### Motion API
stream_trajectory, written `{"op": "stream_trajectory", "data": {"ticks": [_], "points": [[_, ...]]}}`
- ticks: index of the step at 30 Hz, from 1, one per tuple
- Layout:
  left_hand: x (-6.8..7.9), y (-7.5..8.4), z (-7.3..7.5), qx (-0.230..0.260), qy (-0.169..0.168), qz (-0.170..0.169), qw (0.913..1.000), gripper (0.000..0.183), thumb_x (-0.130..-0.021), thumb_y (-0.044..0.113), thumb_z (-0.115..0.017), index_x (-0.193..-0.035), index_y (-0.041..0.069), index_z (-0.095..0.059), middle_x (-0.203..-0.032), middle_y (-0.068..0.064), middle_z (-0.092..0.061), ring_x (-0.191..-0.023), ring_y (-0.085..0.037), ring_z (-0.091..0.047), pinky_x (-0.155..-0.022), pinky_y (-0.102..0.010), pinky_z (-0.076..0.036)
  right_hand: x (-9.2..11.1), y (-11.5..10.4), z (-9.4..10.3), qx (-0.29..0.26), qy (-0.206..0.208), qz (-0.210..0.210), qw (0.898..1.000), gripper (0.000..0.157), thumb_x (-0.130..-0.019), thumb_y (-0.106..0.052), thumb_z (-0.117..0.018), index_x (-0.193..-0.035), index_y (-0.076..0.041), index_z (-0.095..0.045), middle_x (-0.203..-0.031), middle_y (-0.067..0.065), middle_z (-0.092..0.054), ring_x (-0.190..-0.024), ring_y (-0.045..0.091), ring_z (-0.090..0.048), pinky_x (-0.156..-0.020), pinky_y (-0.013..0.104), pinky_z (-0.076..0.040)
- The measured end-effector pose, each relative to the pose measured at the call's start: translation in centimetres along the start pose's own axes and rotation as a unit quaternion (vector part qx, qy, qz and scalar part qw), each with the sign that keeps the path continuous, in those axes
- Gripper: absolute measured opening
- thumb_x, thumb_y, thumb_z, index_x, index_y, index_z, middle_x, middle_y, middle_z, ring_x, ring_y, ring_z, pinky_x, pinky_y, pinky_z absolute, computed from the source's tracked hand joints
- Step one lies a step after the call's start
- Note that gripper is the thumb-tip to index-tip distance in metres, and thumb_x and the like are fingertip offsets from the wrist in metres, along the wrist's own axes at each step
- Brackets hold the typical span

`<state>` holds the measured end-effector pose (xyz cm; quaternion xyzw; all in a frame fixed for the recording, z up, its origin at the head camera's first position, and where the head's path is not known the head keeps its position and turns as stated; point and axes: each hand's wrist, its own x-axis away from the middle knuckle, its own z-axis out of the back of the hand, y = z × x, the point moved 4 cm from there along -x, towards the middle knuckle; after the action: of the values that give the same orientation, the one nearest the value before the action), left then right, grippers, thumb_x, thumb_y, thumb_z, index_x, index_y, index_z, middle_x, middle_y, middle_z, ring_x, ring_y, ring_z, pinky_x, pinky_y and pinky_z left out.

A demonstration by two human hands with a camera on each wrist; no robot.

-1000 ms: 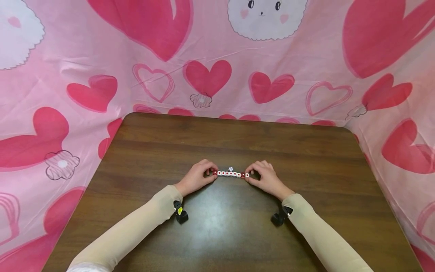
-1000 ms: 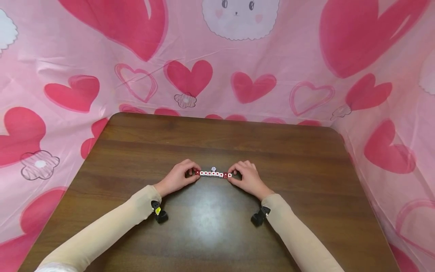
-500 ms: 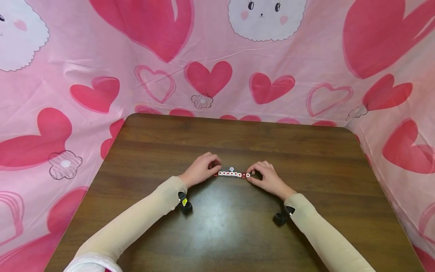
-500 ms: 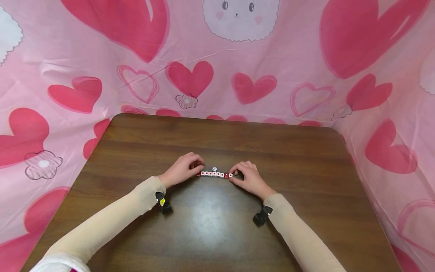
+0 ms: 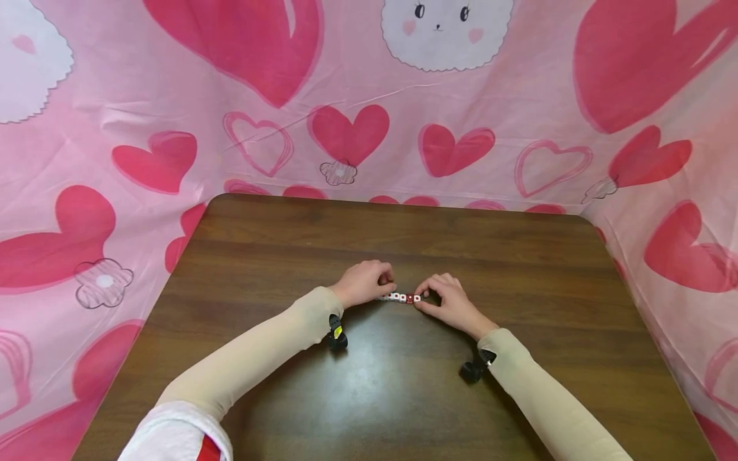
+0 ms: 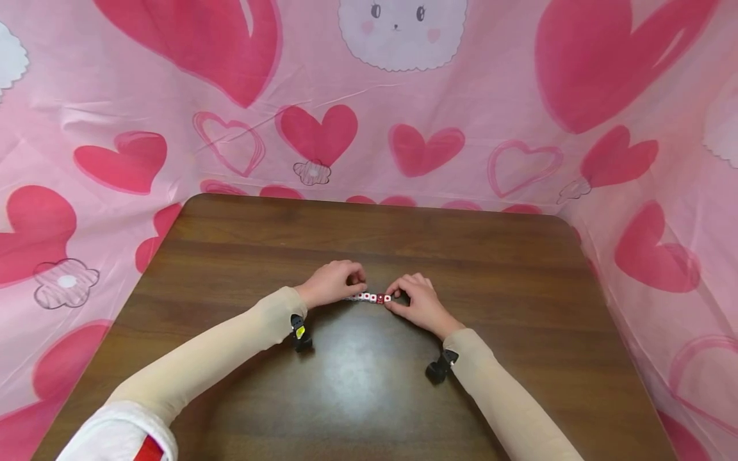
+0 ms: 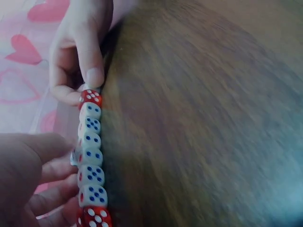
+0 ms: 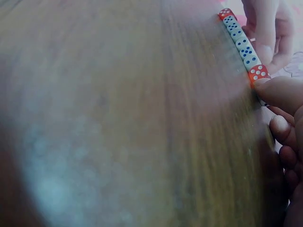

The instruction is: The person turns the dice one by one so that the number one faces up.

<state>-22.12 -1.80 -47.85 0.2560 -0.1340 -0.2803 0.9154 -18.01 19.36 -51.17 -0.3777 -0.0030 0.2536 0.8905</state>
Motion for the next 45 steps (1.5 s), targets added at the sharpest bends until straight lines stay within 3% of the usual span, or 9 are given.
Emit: {"op": "stream_trajectory", "data": {"ticks": [10, 26, 34, 45], "points": [[0.5, -1.3, 0.7, 0.050, 0.005, 0.026, 0.9984, 0.010, -0.096, 0.021, -0.076, -0.099, 0.012, -0.073, -0.082, 0.003, -0.068, -0.073, -0.009, -0.059, -0.073, -0.028, -0.049, 0.1, -0.1, -0.1, 0.003, -0.002, -0.012, 1.000, 0.016, -0.088, -0.021, -0.084, -0.097, -0.023, -0.071, -0.089, -0.009, -0.057, -0.094, 0.018, -0.046, -0.090, 0.043, -0.030], [3.8, -5.9, 2.9, 0.102, 0.048, 0.065, 0.9915, 0.010, -0.096, 0.018, -0.077, -0.099, 0.009, -0.074, -0.088, -0.002, -0.070, -0.082, -0.015, -0.061, -0.078, -0.032, -0.051, 0.1, 0.6, -0.3, 0.008, -0.003, -0.017, 1.000, 0.015, -0.089, -0.023, -0.083, -0.098, -0.024, -0.071, -0.089, -0.009, -0.056, -0.094, 0.017, -0.046, -0.088, 0.041, -0.029], [5.4, -6.8, 3.0, 0.086, 0.059, 0.058, 0.9928, 0.011, -0.093, 0.014, -0.080, -0.097, 0.009, -0.071, -0.088, -0.003, -0.066, -0.082, -0.016, -0.060, -0.077, -0.034, -0.051, 0.1, 0.7, -0.4, 0.012, -0.007, -0.021, 1.000, 0.014, -0.090, -0.025, -0.083, -0.098, -0.025, -0.071, -0.089, -0.011, -0.056, -0.094, 0.017, -0.045, -0.089, 0.042, -0.030], [6.3, -6.9, 3.1, 0.076, 0.081, 0.038, 0.9931, 0.015, -0.095, 0.019, -0.077, -0.103, 0.007, -0.072, -0.092, -0.004, -0.065, -0.084, -0.017, -0.059, -0.078, -0.035, -0.051, 0.1, 0.3, -0.3, 0.011, -0.002, -0.016, 1.000, 0.016, -0.089, -0.023, -0.084, -0.097, -0.024, -0.071, -0.088, -0.010, -0.055, -0.093, 0.016, -0.045, -0.090, 0.042, -0.029]]}}
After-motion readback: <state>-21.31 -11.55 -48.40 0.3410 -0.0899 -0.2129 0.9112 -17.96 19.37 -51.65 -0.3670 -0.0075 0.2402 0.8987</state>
